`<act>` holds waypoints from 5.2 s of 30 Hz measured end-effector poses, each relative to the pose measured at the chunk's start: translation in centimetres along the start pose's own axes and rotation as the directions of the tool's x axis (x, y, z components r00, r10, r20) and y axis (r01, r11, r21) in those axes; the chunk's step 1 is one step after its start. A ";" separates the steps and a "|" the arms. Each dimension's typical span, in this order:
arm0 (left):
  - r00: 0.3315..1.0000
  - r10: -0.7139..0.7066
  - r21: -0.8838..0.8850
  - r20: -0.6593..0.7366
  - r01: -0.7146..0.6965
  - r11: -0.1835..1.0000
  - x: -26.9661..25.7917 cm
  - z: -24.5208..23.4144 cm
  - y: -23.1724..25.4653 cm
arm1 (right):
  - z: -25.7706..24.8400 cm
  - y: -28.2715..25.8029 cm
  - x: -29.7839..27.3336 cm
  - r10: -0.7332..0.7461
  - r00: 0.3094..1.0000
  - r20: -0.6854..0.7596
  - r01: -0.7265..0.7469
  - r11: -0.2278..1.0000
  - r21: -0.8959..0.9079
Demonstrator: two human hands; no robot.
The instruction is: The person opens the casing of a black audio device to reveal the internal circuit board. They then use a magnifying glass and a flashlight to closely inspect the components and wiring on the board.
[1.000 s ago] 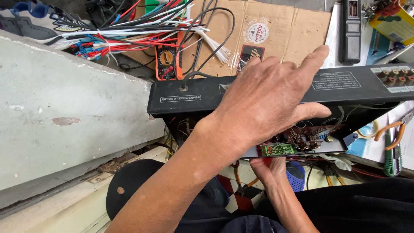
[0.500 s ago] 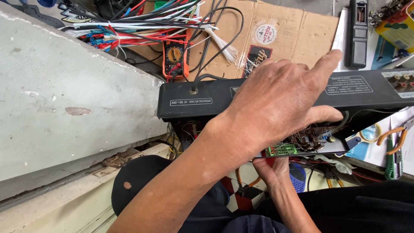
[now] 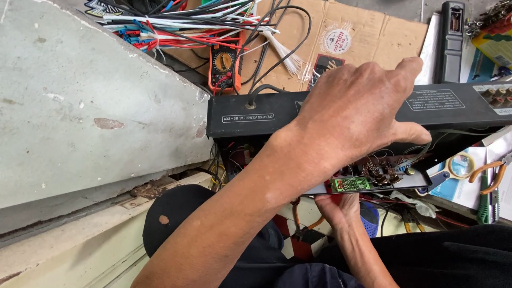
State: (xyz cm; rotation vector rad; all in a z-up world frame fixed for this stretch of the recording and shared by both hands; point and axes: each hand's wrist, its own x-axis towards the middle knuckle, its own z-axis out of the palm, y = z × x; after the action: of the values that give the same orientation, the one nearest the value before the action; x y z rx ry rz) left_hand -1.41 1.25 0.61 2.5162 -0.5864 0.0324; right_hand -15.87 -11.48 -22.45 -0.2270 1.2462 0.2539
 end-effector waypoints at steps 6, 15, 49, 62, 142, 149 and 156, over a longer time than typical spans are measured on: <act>1.000 -0.015 -0.007 -0.003 0.015 1.000 0.6 0.1 -1.3 | 0.0 0.0 0.2 -0.031 0.999 0.036 0.033 0.996 -0.078; 1.000 -0.024 -0.002 -0.003 0.024 1.000 0.8 -0.1 -1.7 | 0.4 -0.2 -0.1 -0.034 0.999 0.024 0.035 0.998 -0.057; 0.989 -0.130 -0.094 0.065 0.135 0.986 0.8 0.7 -5.3 | -0.2 -2.5 -0.8 -0.140 0.990 0.000 0.136 0.958 -0.253; 0.993 -0.112 -0.041 0.043 0.114 0.993 0.5 0.8 -4.7 | -0.3 -2.6 0.1 -0.105 0.994 -0.043 0.096 0.981 -0.170; 0.603 -0.775 -0.261 0.188 0.791 0.553 -4.5 10.7 -16.6 | 6.0 -11.8 -2.5 -0.317 0.892 0.322 0.443 0.751 -0.489; 0.393 -0.890 -0.295 0.232 0.900 0.320 -4.2 13.5 -16.4 | 11.6 -15.1 -2.9 -0.326 0.913 0.244 0.395 0.564 -0.725; 0.344 -0.917 -0.307 0.204 0.911 0.274 -0.7 17.4 -17.9 | 13.7 -18.6 0.6 -0.414 0.874 0.256 0.462 0.539 -0.704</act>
State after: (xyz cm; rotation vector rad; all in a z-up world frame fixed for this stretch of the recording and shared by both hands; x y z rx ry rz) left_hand 3.71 5.98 -23.39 2.0719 0.9133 -0.4607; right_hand 2.48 -24.88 -18.31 -1.2494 0.9137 0.3238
